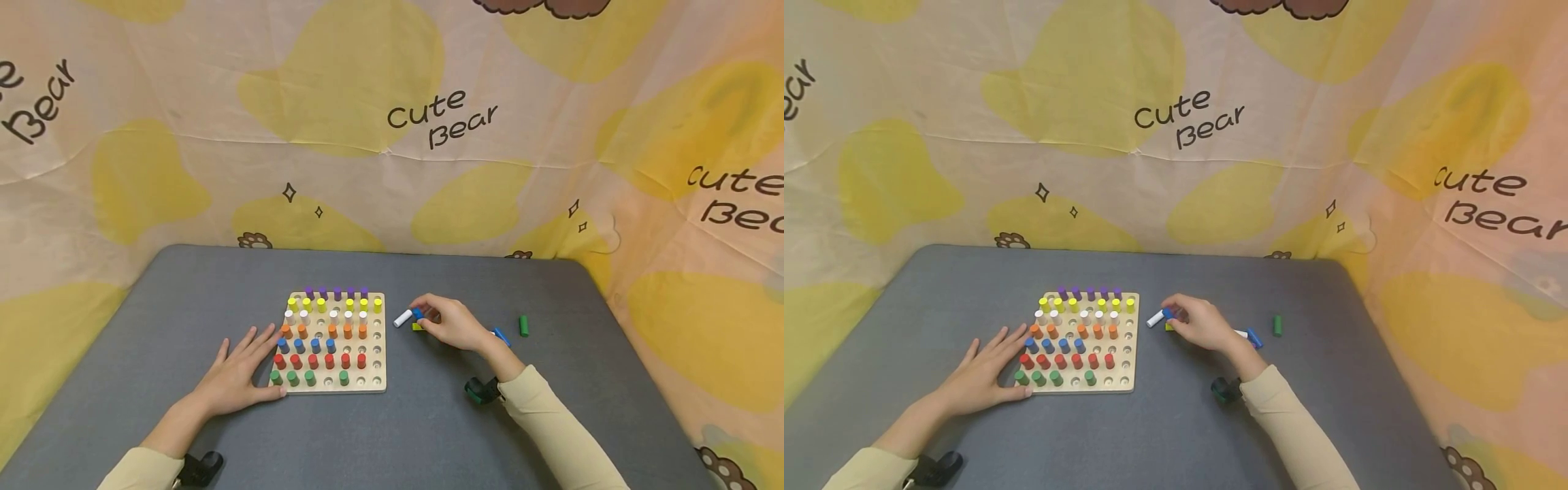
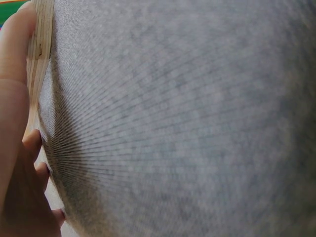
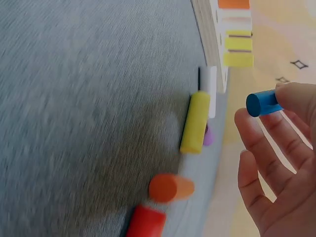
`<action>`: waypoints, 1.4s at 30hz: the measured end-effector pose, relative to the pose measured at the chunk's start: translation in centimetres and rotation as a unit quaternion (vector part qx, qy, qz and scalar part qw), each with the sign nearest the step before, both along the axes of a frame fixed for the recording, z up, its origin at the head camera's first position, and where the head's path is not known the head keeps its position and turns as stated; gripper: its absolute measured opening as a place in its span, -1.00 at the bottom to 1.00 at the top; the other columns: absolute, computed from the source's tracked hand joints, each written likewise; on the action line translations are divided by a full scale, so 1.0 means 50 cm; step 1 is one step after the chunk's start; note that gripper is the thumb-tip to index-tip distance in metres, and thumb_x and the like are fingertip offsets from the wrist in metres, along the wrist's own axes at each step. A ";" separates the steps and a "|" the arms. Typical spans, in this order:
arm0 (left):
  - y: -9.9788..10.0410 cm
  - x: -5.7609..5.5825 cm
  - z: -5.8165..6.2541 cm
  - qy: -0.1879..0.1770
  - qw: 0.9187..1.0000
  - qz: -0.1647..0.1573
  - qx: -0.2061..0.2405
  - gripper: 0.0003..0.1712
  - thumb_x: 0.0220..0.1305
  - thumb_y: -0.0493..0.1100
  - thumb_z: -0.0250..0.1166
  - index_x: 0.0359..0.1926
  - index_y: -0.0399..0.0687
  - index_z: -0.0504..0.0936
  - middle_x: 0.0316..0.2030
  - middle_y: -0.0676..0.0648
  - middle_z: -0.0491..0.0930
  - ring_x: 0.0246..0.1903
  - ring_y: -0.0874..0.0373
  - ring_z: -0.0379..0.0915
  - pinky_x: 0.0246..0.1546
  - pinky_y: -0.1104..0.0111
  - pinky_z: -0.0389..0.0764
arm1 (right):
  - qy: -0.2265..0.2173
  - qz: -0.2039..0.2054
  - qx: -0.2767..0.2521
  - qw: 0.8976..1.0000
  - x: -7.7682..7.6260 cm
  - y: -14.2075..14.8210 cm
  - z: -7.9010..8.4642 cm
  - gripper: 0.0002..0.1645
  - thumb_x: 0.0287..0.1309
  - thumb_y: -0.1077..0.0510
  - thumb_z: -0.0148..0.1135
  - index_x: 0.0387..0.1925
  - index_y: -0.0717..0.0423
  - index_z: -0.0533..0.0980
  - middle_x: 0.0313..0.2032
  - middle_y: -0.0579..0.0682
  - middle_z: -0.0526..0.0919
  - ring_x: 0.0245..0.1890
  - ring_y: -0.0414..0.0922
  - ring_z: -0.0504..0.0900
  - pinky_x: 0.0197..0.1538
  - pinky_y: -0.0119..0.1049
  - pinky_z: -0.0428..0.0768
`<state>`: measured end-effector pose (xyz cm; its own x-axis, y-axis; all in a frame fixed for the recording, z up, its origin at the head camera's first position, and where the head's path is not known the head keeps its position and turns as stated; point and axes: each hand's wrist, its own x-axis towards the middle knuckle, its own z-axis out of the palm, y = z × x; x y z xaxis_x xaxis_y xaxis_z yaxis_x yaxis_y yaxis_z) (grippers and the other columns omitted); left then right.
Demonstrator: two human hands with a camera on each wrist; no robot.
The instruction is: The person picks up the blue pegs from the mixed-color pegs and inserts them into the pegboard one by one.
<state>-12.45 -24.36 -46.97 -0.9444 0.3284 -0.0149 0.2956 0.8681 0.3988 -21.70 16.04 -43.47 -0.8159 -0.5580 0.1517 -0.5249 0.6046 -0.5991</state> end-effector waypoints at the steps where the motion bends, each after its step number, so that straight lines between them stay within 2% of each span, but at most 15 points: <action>1: 0.000 0.000 0.000 0.000 1.000 0.000 -0.001 0.19 -0.18 0.51 0.24 0.42 0.12 0.04 0.40 -0.12 0.03 0.37 -0.24 -0.16 0.17 -0.33 -0.26 | 0.000 0.002 -0.004 1.000 0.000 -0.005 0.001 -0.68 0.12 0.20 0.23 -0.04 0.01 0.50 -0.29 -0.14 0.63 -0.33 -0.24 0.58 -0.26 -0.35 0.57; 10: -0.002 -0.003 -0.002 0.000 1.000 -0.001 -0.005 0.19 -0.18 0.52 0.23 0.42 0.14 0.02 0.40 -0.12 0.03 0.37 -0.24 -0.16 0.17 -0.33 -0.24 | 0.002 0.017 -0.028 0.999 0.006 -0.043 0.002 -0.71 0.12 0.19 0.23 -0.08 0.08 0.50 -0.32 -0.12 0.64 -0.35 -0.25 0.58 -0.26 -0.35 0.57; 19: -0.001 -0.004 -0.001 -0.004 1.000 0.001 -0.003 0.19 -0.18 0.52 0.23 0.42 0.14 0.04 0.40 -0.12 0.03 0.37 -0.23 -0.17 0.17 -0.33 -0.26 | -0.004 0.030 -0.042 0.999 0.012 -0.077 0.002 -0.72 0.12 0.19 0.23 -0.10 0.14 0.50 -0.29 -0.12 0.64 -0.36 -0.26 0.60 -0.33 -0.46 0.55; 27: -0.001 -0.004 -0.001 -0.003 1.000 -0.001 -0.003 0.20 -0.19 0.52 0.23 0.42 0.15 0.03 0.40 -0.11 0.03 0.37 -0.24 -0.17 0.18 -0.33 -0.26 | -0.001 0.034 -0.047 0.998 0.022 -0.109 0.008 -0.73 0.11 0.20 0.24 -0.11 0.14 0.51 -0.23 -0.09 0.63 -0.35 -0.25 0.63 -0.37 -0.47 0.54; 34: -0.001 -0.003 -0.001 -0.002 1.000 0.000 -0.007 0.20 -0.18 0.53 0.22 0.42 0.14 0.03 0.40 -0.11 0.02 0.37 -0.24 -0.17 0.17 -0.33 -0.25 | -0.003 0.043 -0.041 0.998 0.031 -0.137 0.012 -0.74 0.11 0.21 0.24 -0.13 0.11 0.51 -0.28 -0.13 0.63 -0.39 -0.31 0.61 -0.39 -0.48 0.54; 42: -0.001 -0.001 -0.001 -0.004 1.000 0.001 -0.004 0.20 -0.19 0.53 0.22 0.42 0.13 0.04 0.40 -0.12 0.03 0.37 -0.24 -0.16 0.17 -0.33 -0.25 | -0.010 0.067 -0.047 0.997 0.041 -0.166 0.006 -0.78 0.13 0.23 0.22 -0.14 0.12 0.53 -0.26 -0.11 0.65 -0.33 -0.27 0.62 -0.30 -0.52 0.55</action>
